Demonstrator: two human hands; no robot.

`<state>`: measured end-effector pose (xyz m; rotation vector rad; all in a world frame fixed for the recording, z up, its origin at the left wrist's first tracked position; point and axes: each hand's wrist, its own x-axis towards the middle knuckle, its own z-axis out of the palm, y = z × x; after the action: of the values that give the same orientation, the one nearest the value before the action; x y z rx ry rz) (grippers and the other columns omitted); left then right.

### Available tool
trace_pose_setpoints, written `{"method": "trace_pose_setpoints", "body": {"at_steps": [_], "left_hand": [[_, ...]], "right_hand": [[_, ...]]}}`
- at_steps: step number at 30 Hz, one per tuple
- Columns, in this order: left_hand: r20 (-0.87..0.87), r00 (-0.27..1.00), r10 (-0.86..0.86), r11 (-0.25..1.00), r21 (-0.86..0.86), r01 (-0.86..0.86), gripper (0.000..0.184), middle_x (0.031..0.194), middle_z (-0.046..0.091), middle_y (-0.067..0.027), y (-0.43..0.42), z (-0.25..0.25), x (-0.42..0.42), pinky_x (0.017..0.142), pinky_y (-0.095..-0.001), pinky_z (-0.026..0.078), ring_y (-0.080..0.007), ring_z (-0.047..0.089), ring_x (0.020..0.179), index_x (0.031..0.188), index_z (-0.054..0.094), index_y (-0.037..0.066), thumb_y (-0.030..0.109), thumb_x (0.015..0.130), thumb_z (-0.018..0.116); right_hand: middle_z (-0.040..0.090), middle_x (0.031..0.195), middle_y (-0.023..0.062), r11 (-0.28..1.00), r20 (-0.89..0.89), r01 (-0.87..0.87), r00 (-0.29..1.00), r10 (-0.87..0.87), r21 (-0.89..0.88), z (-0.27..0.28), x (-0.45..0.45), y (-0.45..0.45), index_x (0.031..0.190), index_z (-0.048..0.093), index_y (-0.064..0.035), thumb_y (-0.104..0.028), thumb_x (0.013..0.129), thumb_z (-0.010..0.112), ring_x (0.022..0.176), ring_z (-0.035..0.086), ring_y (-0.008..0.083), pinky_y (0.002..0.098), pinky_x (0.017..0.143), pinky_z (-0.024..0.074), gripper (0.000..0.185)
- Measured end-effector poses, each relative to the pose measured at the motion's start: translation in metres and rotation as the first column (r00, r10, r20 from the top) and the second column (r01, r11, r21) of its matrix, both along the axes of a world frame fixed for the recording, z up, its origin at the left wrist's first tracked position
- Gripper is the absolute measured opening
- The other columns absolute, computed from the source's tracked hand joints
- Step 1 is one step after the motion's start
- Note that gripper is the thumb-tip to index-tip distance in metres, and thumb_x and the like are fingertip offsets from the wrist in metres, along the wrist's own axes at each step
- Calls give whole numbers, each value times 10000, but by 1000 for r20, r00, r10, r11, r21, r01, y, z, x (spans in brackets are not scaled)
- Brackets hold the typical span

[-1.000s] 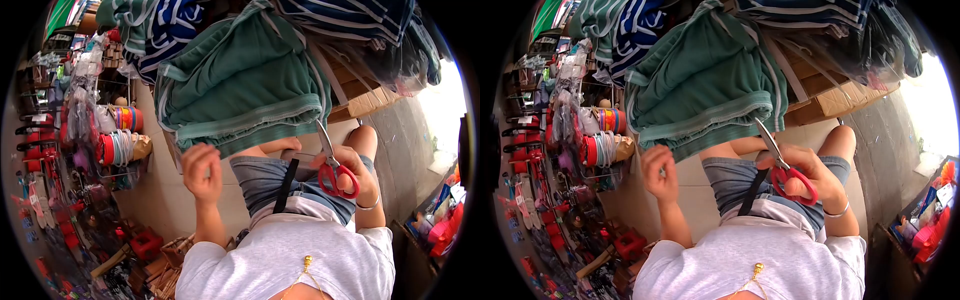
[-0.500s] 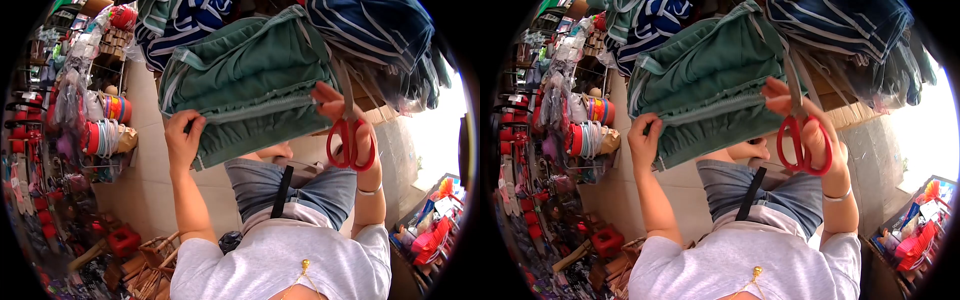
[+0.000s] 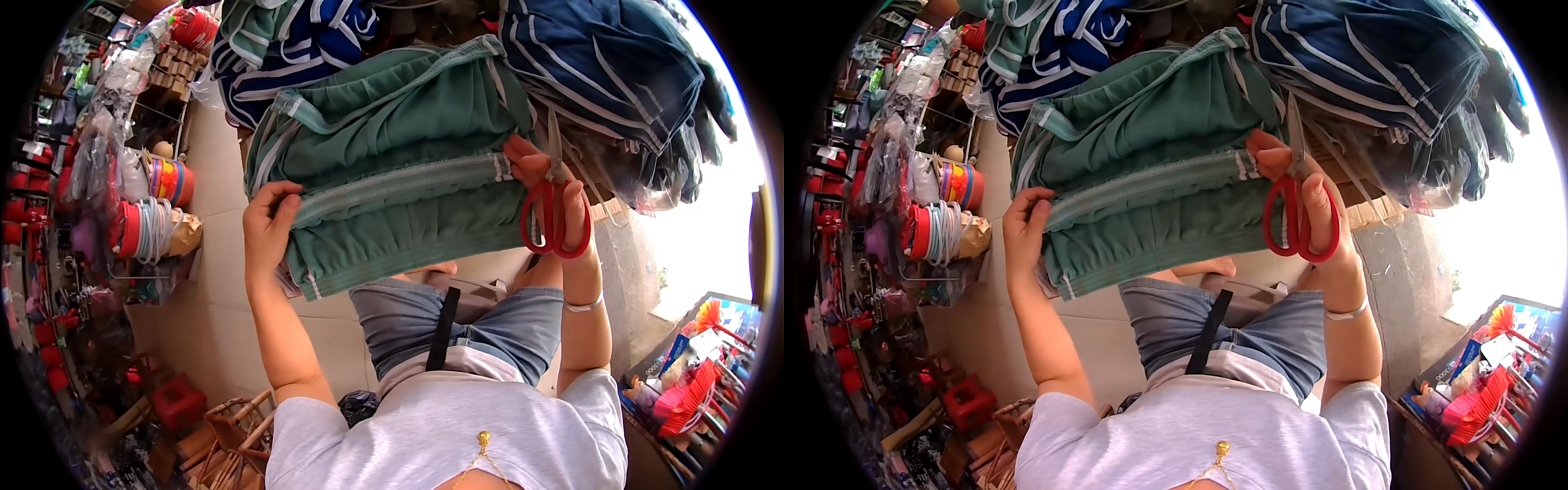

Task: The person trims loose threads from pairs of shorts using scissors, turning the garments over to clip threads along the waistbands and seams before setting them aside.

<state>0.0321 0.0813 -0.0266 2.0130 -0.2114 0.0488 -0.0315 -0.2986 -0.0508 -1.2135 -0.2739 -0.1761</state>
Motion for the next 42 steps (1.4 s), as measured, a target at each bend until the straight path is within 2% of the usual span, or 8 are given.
{"method": "trace_pose_setpoints", "body": {"at_steps": [15, 21, 22, 25, 29, 37, 40, 42], "left_hand": [[21, 992, 121, 926, -364, -105, 277, 1016, 639, -37, 11, -5, -24, 813, -218, 445, -105, 582, 909, 1083, 608, 0, 134, 856, 693], [262, 954, 147, 984, 55, -167, 354, 940, 617, -43, -6, -7, -42, 755, -240, 453, -127, 575, 826, 1051, 598, 26, -73, 714, 637], [245, 941, 233, 970, -126, -208, 343, 891, 599, -53, -17, -3, -46, 741, -273, 448, -187, 561, 804, 937, 606, 49, -124, 641, 586], [624, 781, 26, 938, 255, -235, 333, 856, 579, -50, -7, -7, -49, 753, -334, 440, -240, 536, 831, 848, 602, 80, -131, 592, 577], [718, 696, -3, 895, 312, -318, 331, 841, 526, -30, -4, -19, -61, 749, -353, 414, -258, 487, 874, 721, 596, 116, -129, 505, 544], [706, 701, 100, 920, 203, -335, 341, 921, 539, -57, -5, -28, -70, 740, -344, 434, -255, 500, 903, 729, 617, 94, -145, 503, 526], [566, 810, 155, 954, 128, -271, 385, 1022, 563, -87, -7, -28, -72, 804, -323, 453, -236, 521, 988, 863, 622, 65, -168, 572, 527], [193, 977, 87, 996, -38, -81, 441, 1151, 545, -119, -1, -25, -74, 885, -292, 433, -219, 517, 1078, 1037, 600, 37, -162, 648, 540]], "right_hand": [[357, 1425, 257, 1000, -2, -27, 1000, 27, 16, -10, 3, -2, 1250, 502, 12, -609, 908, 434, 1342, 341, 371, 474, 1112, 222, 712], [386, 1400, 256, 1000, 17, 17, 1000, -17, 9, -15, 2, -2, 1246, 502, 13, -598, 910, 444, 1274, 435, 363, 470, 1072, 308, 700], [386, 1400, 256, 1000, 16, 12, 1000, -12, 6, -20, 1, -6, 1246, 502, 13, -598, 910, 444, 1274, 435, 363, 470, 1072, 308, 700], [390, 1392, 251, 994, -102, 65, 993, -56, 83, -27, -5, -13, 1247, 497, 15, -566, 911, 478, 1168, 535, 321, 420, 944, 463, 671], [350, 1414, 251, 972, -66, 162, 986, -153, 171, -21, -11, -7, 1253, 467, 37, -506, 910, 530, 1055, 605, 270, 293, 684, 575, 645], [385, 1367, 284, 997, -202, 68, 977, -74, -34, -1, -25, -1, 1196, 480, 52, -538, 895, 528, 915, 658, 257, 272, 621, 571, 664], [420, 1326, 279, 990, -217, -27, 976, -4, -140, 6, -28, -5, 1149, 492, 48, -532, 889, 540, 915, 656, 270, 283, 648, 560, 637], [432, 1311, 272, 988, -211, -8, 977, -25, -155, 8, -29, -4, 1131, 494, 46, -518, 889, 545, 915, 655, 275, 286, 658, 556, 616]]}}
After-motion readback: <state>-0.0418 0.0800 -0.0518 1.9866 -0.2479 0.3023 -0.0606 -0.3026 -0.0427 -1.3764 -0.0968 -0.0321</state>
